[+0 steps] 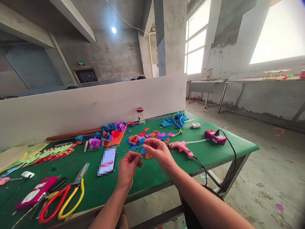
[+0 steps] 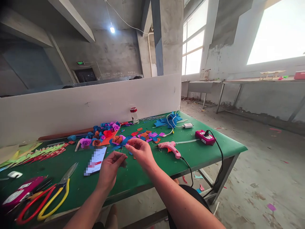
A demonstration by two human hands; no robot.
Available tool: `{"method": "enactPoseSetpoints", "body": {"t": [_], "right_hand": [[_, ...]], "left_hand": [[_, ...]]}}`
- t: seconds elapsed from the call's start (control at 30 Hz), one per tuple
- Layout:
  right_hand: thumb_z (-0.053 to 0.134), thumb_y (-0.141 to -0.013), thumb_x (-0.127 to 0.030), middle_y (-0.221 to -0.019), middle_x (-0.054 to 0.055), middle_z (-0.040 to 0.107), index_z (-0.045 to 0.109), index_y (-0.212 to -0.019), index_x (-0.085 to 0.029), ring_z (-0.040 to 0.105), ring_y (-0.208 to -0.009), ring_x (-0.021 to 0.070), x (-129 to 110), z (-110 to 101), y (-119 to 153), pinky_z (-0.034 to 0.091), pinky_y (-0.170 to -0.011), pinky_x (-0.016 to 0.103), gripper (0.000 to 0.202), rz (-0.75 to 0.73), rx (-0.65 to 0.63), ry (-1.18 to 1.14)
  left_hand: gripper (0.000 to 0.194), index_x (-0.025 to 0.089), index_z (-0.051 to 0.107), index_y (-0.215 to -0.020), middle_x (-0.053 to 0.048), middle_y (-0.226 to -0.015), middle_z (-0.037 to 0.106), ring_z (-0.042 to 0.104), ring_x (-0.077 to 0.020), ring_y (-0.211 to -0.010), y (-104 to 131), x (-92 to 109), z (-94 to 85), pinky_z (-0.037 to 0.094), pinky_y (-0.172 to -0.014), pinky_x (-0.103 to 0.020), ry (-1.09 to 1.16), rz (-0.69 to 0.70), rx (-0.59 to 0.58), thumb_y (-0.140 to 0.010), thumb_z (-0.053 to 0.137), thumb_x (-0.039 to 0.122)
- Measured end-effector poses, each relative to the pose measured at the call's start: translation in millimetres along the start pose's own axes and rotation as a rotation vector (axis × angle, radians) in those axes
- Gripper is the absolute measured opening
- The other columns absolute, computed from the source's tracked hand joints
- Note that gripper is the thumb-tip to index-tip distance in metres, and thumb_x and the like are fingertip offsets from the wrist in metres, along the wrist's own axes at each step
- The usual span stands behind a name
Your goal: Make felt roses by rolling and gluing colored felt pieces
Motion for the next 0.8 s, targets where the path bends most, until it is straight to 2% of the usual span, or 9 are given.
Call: {"method": "enactPoseSetpoints", "body": {"t": [0.3,0.6,0.8], "right_hand": [[0.067,-0.075,-0.045,-0.056,-0.004,0.041,0.055,-0.064,-0.019,0.034,-0.054,0.0103,-3.2,1.0,2.0,0.027,-0.048,0.024,0.031,-0.124,0.04,0.228],[0.065,-0.076,-0.039,-0.057,-0.004,0.05,0.057,-0.064,-0.019,0.044,-0.054,0.0106,-0.6,0.3,4.3,0.034,-0.052,0.024,0.024,-0.109,-0.007,0.246],[0.065,-0.075,-0.039,-0.059,-0.003,0.053,0.059,-0.066,-0.018,0.046,-0.054,0.0106,0.2,2.4,6.1,0.036,-0.051,0.023,0.023,-0.069,-0.039,0.219]], "left_hand": [[0.023,0.018,0.066,-0.073,0.0,-0.055,0.066,0.058,-0.0133,-0.05,3.1,1.1,4.9,0.048,-0.055,-0.026,-0.099,0.01,0.004,-0.071,0.08,0.037],[0.032,0.016,0.069,-0.088,-0.003,-0.072,0.073,0.062,-0.0146,-0.053,0.8,-1.6,7.8,0.051,-0.053,-0.029,0.058,0.013,-0.055,-0.071,0.081,0.042],[0.03,0.016,0.068,-0.078,-0.001,-0.063,0.069,0.058,-0.0128,-0.049,-1.5,-6.1,1.9,0.047,-0.052,-0.027,0.038,0.019,-0.004,-0.076,0.078,0.044]]}}
Point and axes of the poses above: each hand's wrist, its own y-axis away from the middle knuckle, its own z-axis out of the palm, x = y × z, the point moved 2 cm from there along -y, towards the middle knuckle
